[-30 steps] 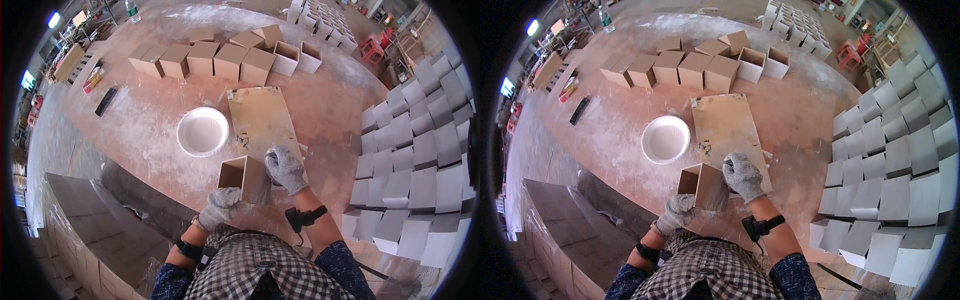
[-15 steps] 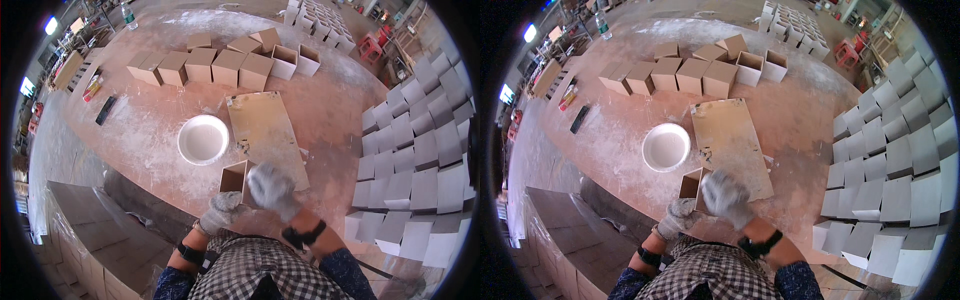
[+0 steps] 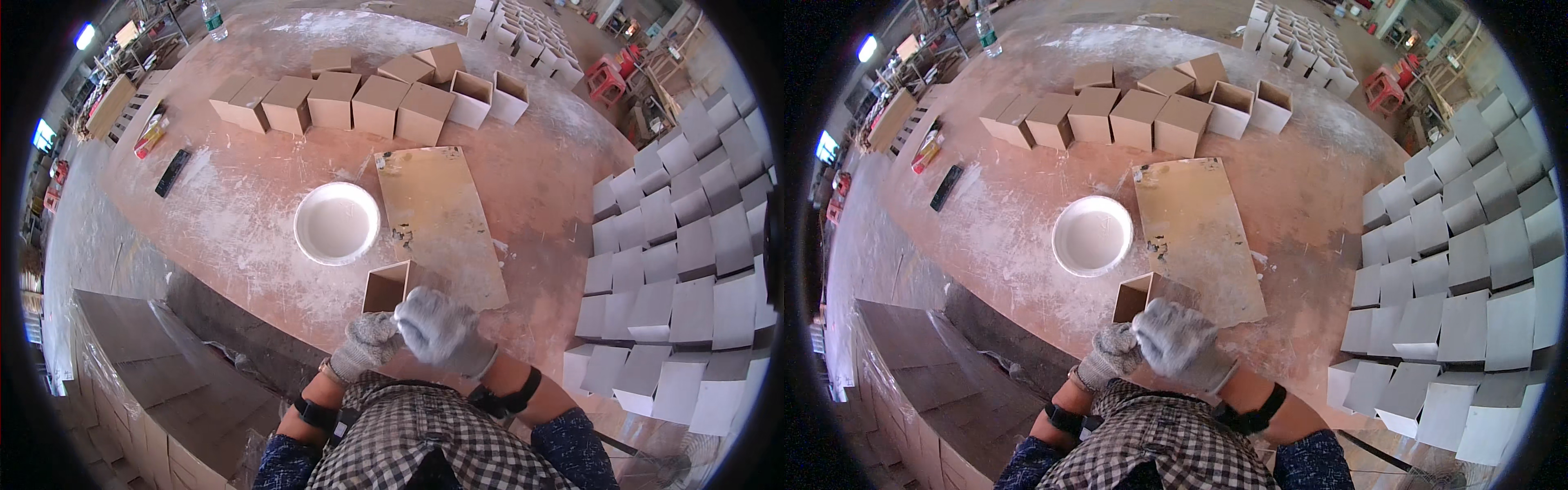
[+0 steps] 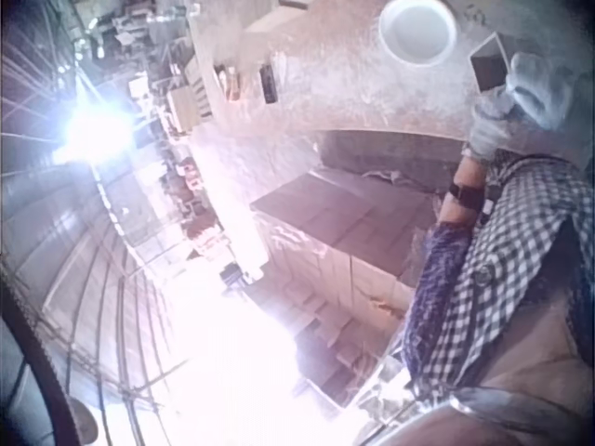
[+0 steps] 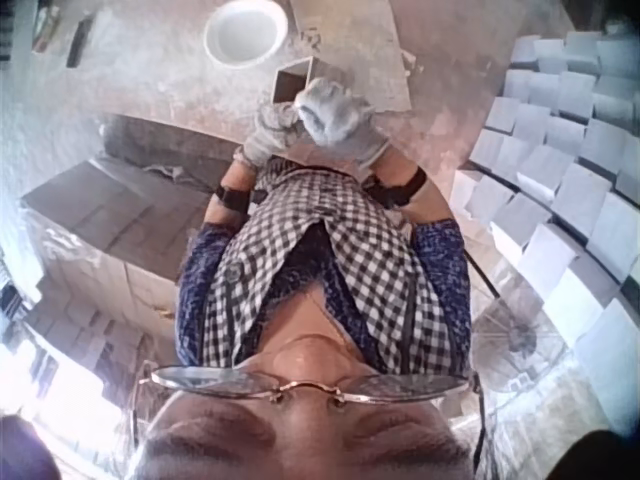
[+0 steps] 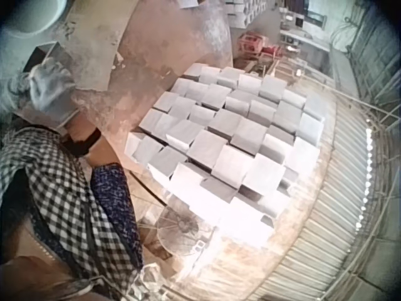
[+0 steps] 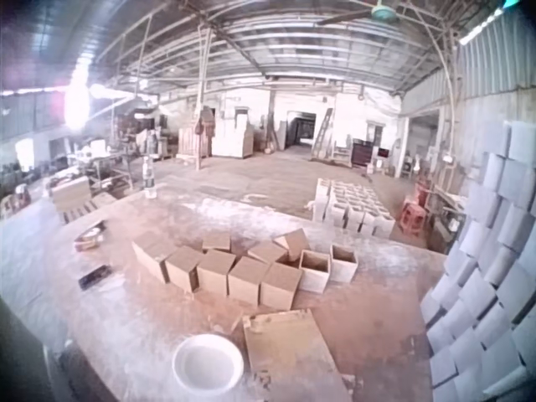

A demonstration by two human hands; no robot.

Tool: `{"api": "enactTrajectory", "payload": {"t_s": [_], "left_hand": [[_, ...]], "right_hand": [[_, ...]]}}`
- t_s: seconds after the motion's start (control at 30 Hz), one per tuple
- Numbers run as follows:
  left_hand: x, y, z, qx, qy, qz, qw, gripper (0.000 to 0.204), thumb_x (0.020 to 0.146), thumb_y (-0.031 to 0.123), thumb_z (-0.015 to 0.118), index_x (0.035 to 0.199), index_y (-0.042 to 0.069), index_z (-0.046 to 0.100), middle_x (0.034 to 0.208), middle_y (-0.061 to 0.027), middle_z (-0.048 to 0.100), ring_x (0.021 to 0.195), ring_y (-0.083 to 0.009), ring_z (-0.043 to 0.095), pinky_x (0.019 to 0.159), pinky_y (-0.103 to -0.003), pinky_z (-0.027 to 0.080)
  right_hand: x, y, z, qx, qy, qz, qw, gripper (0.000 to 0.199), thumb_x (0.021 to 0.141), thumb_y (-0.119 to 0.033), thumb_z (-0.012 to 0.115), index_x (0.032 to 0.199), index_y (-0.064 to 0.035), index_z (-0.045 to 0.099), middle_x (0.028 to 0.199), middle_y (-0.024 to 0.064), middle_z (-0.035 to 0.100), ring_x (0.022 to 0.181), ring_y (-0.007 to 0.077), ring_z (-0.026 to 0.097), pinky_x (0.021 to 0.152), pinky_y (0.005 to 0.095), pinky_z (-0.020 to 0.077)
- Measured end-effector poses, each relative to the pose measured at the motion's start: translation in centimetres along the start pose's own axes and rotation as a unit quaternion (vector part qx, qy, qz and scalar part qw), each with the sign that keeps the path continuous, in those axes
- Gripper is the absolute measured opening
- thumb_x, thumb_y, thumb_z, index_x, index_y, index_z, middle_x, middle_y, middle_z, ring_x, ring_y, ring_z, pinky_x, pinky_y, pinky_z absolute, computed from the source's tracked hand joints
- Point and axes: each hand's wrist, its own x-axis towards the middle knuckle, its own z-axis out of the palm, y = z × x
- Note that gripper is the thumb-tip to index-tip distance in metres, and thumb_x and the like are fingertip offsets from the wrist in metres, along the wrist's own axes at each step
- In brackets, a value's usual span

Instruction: Sanding the edges and surfaces of small square wooden boxes using a piece of sandpaper.

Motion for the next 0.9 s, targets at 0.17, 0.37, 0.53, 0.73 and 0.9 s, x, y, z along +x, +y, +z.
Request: {"api": "enactTrajectory", "payload": {"t_s": [0.17,0.37,0.53,0.73,0.9], "left_hand": [[0.0,0.3,-1.0,0.239,-0.024,0.121,0.963,0.029,0.078,0.029,0.080,0.093,0.008,0.066,0.081,-0.0112,0.065,0.076,-0.0352,0.065,0.065,-0.042,0.052],[-0.1,-0.7,-0.6,-0.012,0.018,0.089,0.996,0.029,0.079,0.028,0.078,0.099,0.009,0.068,0.087,-0.0122,0.067,0.081,-0.0350,0.066,0.069,-0.041,0.053],[-0.5,-0.7,-1.2,0.230,-0.014,0.126,0.965,0.032,0.078,0.021,0.077,0.107,0.009,0.069,0.094,-0.0139,0.069,0.086,-0.0351,0.067,0.073,-0.041,0.054],[-0.4,-1.2,-0.7,-0.075,-0.008,0.002,0.997,0.031,0.077,0.019,0.078,0.105,0.007,0.068,0.095,-0.0139,0.069,0.088,-0.0353,0.067,0.074,-0.040,0.054],[-0.8,-1.6,-1.1,0.106,-0.020,0.028,0.994,0.029,0.078,0.016,0.080,0.102,0.004,0.068,0.090,-0.0104,0.069,0.084,-0.0262,0.069,0.074,-0.035,0.055]], "right_hand": [[1.9,1.0,0.4,-0.064,0.034,0.120,0.990,0.011,0.092,-0.021,0.059,0.093,-0.0098,0.061,0.086,0.0112,0.060,0.076,0.0319,0.064,0.063,0.0438,0.0519],[0.4,-1.2,0.4,0.002,0.025,-0.011,1.000,0.011,0.091,-0.021,0.061,0.091,-0.0100,0.060,0.087,0.0122,0.062,0.076,0.0307,0.065,0.064,0.0411,0.0531],[0.6,1.4,1.4,-0.104,0.058,0.136,0.983,0.011,0.092,-0.022,0.060,0.090,-0.0108,0.061,0.086,0.0124,0.063,0.074,0.0305,0.066,0.063,0.0413,0.0536],[1.8,2.4,1.2,-0.131,-0.020,0.104,0.986,0.018,0.094,-0.028,0.057,0.093,-0.0103,0.060,0.083,0.0124,0.059,0.070,0.0312,0.062,0.063,0.0423,0.0524],[-5.9,-2.4,-1.9,0.019,-0.057,0.028,0.998,0.011,0.094,-0.018,0.060,0.094,-0.0071,0.058,0.080,0.0104,0.056,0.070,0.0254,0.061,0.064,0.0383,0.0513]]}}
